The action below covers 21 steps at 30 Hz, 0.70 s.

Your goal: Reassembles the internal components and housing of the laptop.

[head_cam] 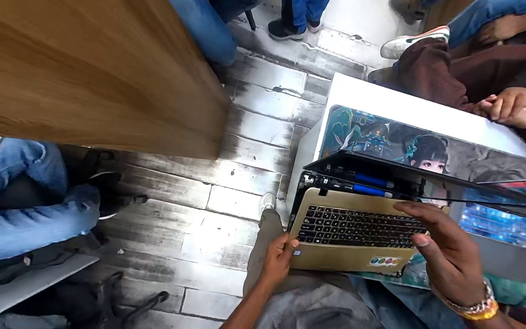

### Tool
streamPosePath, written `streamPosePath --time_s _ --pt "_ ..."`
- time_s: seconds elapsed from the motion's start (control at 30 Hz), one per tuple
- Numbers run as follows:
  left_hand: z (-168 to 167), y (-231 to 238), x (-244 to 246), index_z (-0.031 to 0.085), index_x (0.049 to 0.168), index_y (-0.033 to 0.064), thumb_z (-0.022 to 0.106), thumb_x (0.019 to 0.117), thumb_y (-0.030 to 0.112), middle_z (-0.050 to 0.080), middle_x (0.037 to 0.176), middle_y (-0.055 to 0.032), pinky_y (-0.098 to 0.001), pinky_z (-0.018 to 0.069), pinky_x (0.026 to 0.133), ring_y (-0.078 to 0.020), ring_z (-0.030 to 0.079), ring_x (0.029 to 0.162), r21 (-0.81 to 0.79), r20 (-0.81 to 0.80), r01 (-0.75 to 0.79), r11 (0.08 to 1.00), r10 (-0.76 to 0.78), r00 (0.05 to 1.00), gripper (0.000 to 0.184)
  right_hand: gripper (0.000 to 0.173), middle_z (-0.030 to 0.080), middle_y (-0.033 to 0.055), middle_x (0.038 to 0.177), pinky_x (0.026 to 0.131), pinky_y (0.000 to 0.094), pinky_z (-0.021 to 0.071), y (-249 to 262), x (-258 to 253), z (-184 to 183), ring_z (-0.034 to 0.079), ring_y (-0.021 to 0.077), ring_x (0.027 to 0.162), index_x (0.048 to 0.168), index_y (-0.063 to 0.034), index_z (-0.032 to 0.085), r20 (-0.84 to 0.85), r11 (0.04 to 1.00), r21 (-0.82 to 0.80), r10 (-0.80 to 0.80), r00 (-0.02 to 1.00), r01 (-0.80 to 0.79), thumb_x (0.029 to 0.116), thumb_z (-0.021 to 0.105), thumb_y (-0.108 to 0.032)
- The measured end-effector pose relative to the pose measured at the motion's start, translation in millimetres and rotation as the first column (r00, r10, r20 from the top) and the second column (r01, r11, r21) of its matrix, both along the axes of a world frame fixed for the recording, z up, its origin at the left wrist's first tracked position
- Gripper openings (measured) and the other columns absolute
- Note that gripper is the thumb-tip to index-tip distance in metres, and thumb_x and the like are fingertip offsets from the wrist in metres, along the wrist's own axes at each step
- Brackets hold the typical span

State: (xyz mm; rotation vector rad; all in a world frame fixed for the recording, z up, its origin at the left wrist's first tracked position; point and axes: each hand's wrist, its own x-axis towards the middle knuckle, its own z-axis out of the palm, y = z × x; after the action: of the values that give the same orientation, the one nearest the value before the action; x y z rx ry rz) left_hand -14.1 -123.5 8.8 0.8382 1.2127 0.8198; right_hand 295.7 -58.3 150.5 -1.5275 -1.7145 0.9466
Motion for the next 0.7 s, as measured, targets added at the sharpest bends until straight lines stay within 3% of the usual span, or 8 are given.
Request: streamPosePath --time_s 0.07,0.13,0.23,0.27,0.33,0.43,0.57,0.7 --pt "0.3 8.8 1.8 0.071 0.102 -0.0002 0.053 0.1027 0.012 0.073 0.089 -0.0034 -0.0283 0.0593 0.081 -0.0080 0.070 0.084 -0.047 -0.008 0.010 0.999 -0.011 1.000 0.022 0.045 0.065 0.0103 0.126 0.101 0.0413 0.0537 -46.8 23.8 -19.5 0.062 0.0228 0.120 0.124 -0.0042 0.065 0.010 0.955 0.023 -0.297 0.955 0.297 0.1003 0.057 -0.041" --pt "1.0 16.3 4.0 0.070 0.105 -0.0008 0.051 0.1034 0.010 0.073 0.090 -0.0070 -0.0333 0.0598 0.081 -0.0133 0.071 0.084 -0.124 -0.009 0.004 0.992 -0.006 1.000 0.022 0.054 0.058 0.0191 0.134 0.102 0.0419 0.0513 -91.0 43.2 -42.4 0.056 0.0254 0.126 0.130 0.0035 0.057 0.161 0.835 -0.036 -0.538 0.828 0.549 0.0953 0.060 -0.037" --pt "-0.6 27.4 6.5 0.069 0.106 -0.0003 0.051 0.1058 0.012 0.072 0.093 -0.0114 -0.0394 0.0594 0.082 -0.0197 0.070 0.087 -0.203 -0.034 0.012 0.979 -0.020 0.999 0.022 0.074 0.045 0.0328 0.146 0.105 0.0580 0.0426 -137.9 68.8 -78.4 0.048 0.0426 0.132 0.147 0.0071 0.040 0.346 0.653 -0.176 -0.660 0.667 0.737 0.0913 0.065 -0.035" --pt "-0.2 30.9 6.9 0.069 0.108 -0.0005 0.050 0.1066 0.013 0.072 0.095 -0.0127 -0.0408 0.0595 0.082 -0.0214 0.070 0.088 -0.221 -0.041 0.019 0.975 -0.029 0.999 0.023 0.075 0.045 0.0343 0.146 0.107 0.0595 0.0408 -147.8 74.2 -89.1 0.049 0.0450 0.132 0.150 0.0073 0.036 0.356 0.612 -0.233 -0.670 0.652 0.756 0.0935 0.065 -0.033" --pt "2.5 36.3 8.1 0.069 0.110 -0.0005 0.049 0.1079 0.015 0.073 0.096 -0.0143 -0.0422 0.0602 0.082 -0.0231 0.071 0.087 -0.250 -0.048 0.035 0.968 -0.048 0.998 0.025 0.068 0.055 0.0313 0.137 0.104 0.0586 0.0463 -156.3 78.1 -105.6 0.058 0.0418 0.122 0.151 0.0051 0.035 0.335 0.553 -0.355 -0.677 0.655 0.753 0.0993 0.063 -0.029" --pt "7.2 37.6 12.6 0.068 0.112 0.0004 0.047 0.1091 0.019 0.072 0.096 -0.0144 -0.0415 0.0602 0.079 -0.0227 0.071 0.085 -0.294 -0.067 0.044 0.955 -0.066 0.996 0.028 0.050 0.063 0.0276 0.127 0.099 0.0590 0.0482 -155.6 80.0 -117.4 0.064 0.0392 0.113 0.144 0.0037 0.047 0.337 0.522 -0.470 -0.639 0.691 0.712 0.1041 0.058 -0.024" --pt "12.8 35.5 18.1 0.066 0.117 0.0010 0.047 0.1093 0.022 0.071 0.099 -0.0139 -0.0410 0.0591 0.079 -0.0216 0.070 0.087 -0.361 -0.103 -0.006 0.933 -0.033 0.994 0.029 0.035 0.067 0.0254 0.116 0.092 0.0582 0.0503 -150.2 90.0 -118.0 0.066 0.0378 0.103 0.133 0.0020 0.059 0.350 0.540 -0.463 -0.617 0.705 0.703 0.1031 0.059 -0.015" --pt "15.5 34.8 21.7 0.063 0.123 0.0022 0.047 0.1095 0.025 0.069 0.100 -0.0123 -0.0378 0.0577 0.077 -0.0184 0.068 0.085 -0.428 -0.095 -0.026 0.903 -0.016 0.995 0.030 0.031 0.068 0.0237 0.106 0.087 0.0584 0.0493 -139.8 102.4 -106.7 0.065 0.0366 0.094 0.132 -0.0009 0.061 0.321 0.562 -0.446 -0.626 0.710 0.697 0.1019 0.060 -0.010"
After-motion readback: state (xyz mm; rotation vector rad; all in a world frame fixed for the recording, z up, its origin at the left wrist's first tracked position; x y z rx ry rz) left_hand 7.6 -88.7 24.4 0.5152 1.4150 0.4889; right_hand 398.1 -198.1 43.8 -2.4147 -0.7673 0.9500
